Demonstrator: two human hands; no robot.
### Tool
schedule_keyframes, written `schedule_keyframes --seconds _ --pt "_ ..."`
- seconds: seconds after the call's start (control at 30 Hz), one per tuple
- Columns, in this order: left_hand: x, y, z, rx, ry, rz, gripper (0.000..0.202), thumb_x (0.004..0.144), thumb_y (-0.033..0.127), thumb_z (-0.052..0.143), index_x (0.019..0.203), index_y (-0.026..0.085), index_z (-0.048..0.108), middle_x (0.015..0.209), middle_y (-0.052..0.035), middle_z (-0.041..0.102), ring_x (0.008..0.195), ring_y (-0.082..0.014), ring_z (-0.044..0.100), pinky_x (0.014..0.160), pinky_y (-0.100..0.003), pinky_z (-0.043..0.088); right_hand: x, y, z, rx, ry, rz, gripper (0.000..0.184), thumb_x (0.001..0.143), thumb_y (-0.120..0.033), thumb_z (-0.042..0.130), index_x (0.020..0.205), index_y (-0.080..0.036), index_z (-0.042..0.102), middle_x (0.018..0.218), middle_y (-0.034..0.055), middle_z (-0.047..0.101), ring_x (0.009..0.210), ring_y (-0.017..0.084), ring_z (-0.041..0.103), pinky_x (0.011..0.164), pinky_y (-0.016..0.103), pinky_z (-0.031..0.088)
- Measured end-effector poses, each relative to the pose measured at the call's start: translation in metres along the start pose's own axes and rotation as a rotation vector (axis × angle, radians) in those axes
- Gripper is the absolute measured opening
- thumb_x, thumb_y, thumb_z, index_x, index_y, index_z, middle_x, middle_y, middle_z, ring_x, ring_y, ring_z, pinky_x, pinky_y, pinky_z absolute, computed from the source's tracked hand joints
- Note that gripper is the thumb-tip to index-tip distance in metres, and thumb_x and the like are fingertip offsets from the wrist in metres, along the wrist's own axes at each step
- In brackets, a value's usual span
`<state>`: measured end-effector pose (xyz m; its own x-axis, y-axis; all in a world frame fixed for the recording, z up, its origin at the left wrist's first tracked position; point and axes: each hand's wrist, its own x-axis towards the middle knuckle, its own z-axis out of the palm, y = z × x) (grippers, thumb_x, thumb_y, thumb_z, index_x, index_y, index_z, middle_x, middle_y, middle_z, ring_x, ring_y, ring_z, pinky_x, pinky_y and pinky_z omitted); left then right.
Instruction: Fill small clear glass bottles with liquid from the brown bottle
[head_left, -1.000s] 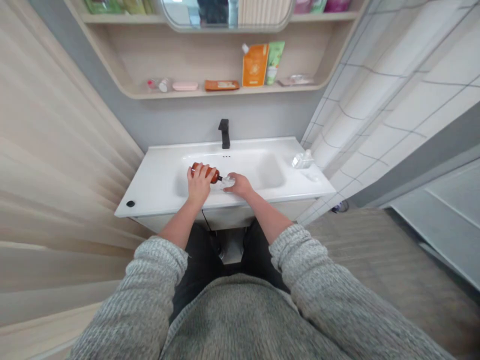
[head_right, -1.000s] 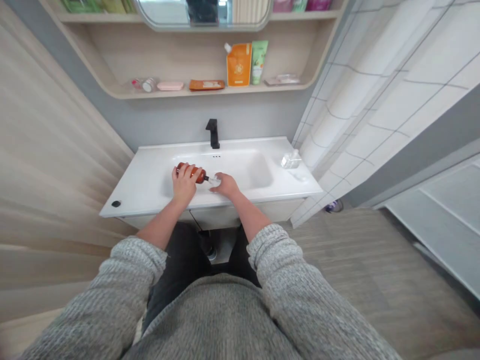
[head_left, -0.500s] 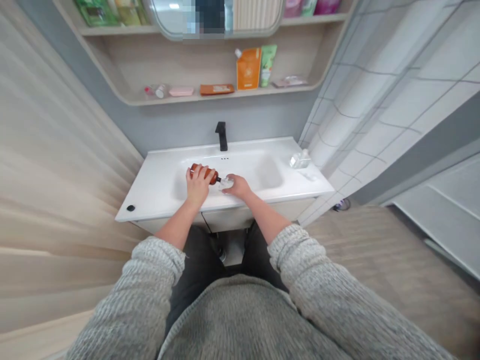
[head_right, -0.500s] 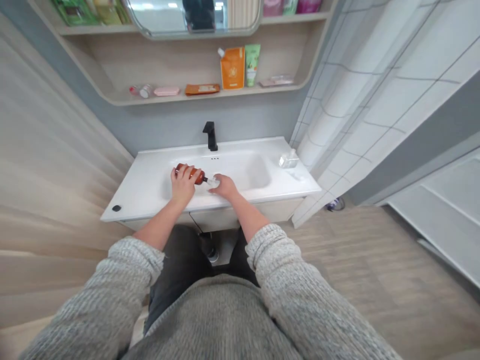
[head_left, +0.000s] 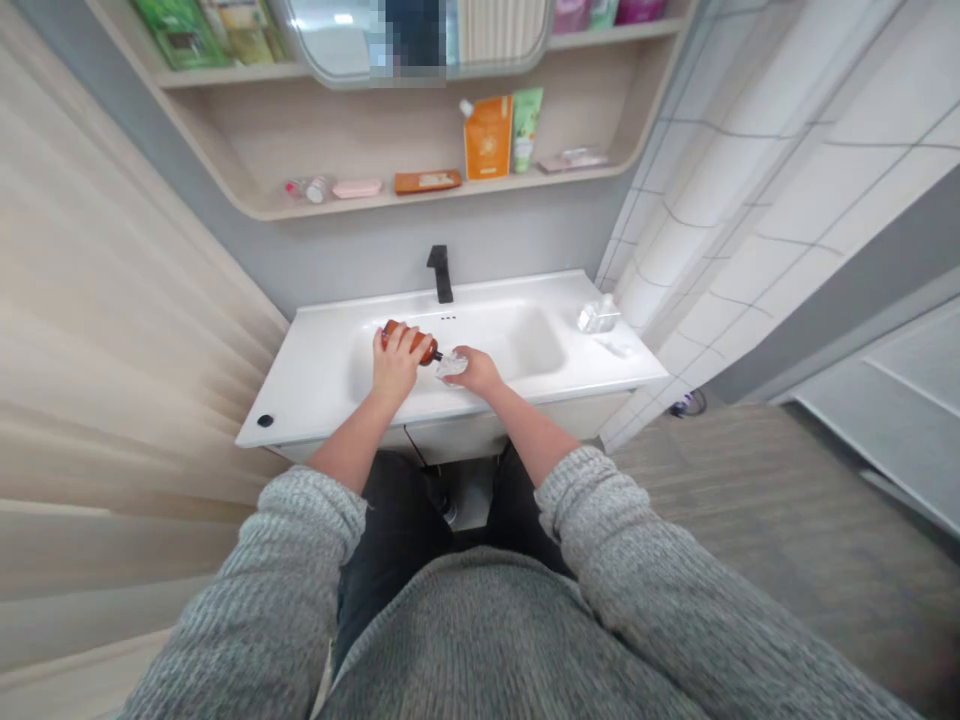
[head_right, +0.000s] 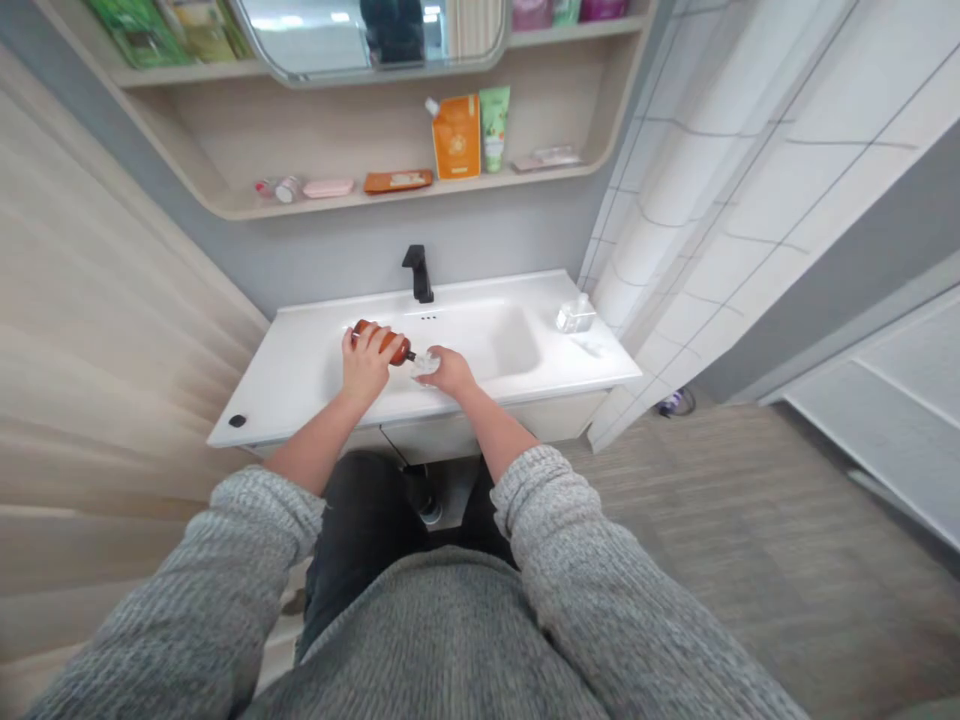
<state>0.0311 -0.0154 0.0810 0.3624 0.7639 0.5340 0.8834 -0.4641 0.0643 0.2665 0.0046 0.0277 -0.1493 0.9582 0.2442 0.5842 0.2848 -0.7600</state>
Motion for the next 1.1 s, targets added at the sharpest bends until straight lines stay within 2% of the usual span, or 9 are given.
schedule_keyframes --seconds 0.2,0.4,0.6,0.73,0.9,1.1 --pt "0.006 -0.003 -0.005 0.014 0.009 0.064 0.044 0.108 0.009 0.051 0.146 0.024 0.066 0.159 -0.0154 0.070 0.163 -0.0263 0.041 0.141 -0.068 0.011 0.000 -0.002 -0.001 -0.005 0.008 -0.008 0.070 0.067 -0.039 0.107 0.129 -0.024 0.078 0.128 0.0093 0.085 0.120 0.033 0.080 0.112 0.045 0.061" --pt "0.009 -0.002 -0.010 0.026 -0.030 0.062 0.046 0.108 0.014 0.051 0.148 0.030 0.068 0.164 -0.0141 0.067 0.166 -0.0305 0.043 0.141 -0.072 0.017 0.001 -0.001 -0.001 0.013 0.012 -0.011 0.066 0.068 -0.040 0.107 0.125 -0.025 0.079 0.126 0.0073 0.086 0.119 0.033 0.080 0.111 0.045 0.061" --pt "0.014 -0.001 -0.014 -0.013 -0.018 0.072 0.044 0.108 0.012 0.051 0.148 0.025 0.065 0.158 -0.0164 0.071 0.164 -0.0279 0.043 0.141 -0.072 0.013 0.001 0.000 0.000 0.031 0.024 -0.013 0.067 0.067 -0.041 0.107 0.126 -0.025 0.080 0.125 0.0071 0.086 0.117 0.032 0.081 0.110 0.044 0.062" --pt "0.017 -0.001 -0.018 0.000 -0.041 0.079 0.042 0.109 0.016 0.054 0.146 0.030 0.068 0.161 -0.0141 0.069 0.166 -0.0296 0.045 0.142 -0.071 0.013 0.001 -0.001 0.000 0.036 0.030 -0.011 0.066 0.067 -0.041 0.106 0.126 -0.026 0.080 0.125 0.0066 0.086 0.119 0.032 0.081 0.112 0.045 0.062" --pt "0.022 -0.001 -0.024 0.017 -0.082 0.125 0.045 0.111 0.016 0.049 0.147 0.032 0.070 0.167 -0.0130 0.066 0.169 -0.0322 0.044 0.141 -0.077 0.013 0.001 -0.002 -0.001 0.068 0.039 -0.011 0.068 0.068 -0.041 0.106 0.129 -0.024 0.079 0.129 0.0078 0.085 0.121 0.032 0.081 0.114 0.045 0.061" --pt "0.031 0.000 -0.033 0.039 -0.096 0.186 0.044 0.113 0.021 0.050 0.147 0.035 0.072 0.168 -0.0119 0.066 0.171 -0.0332 0.044 0.142 -0.077 0.013 0.000 -0.002 -0.001 0.100 0.058 -0.019 0.068 0.070 -0.039 0.105 0.131 -0.023 0.078 0.130 0.0085 0.085 0.123 0.032 0.080 0.115 0.045 0.061"
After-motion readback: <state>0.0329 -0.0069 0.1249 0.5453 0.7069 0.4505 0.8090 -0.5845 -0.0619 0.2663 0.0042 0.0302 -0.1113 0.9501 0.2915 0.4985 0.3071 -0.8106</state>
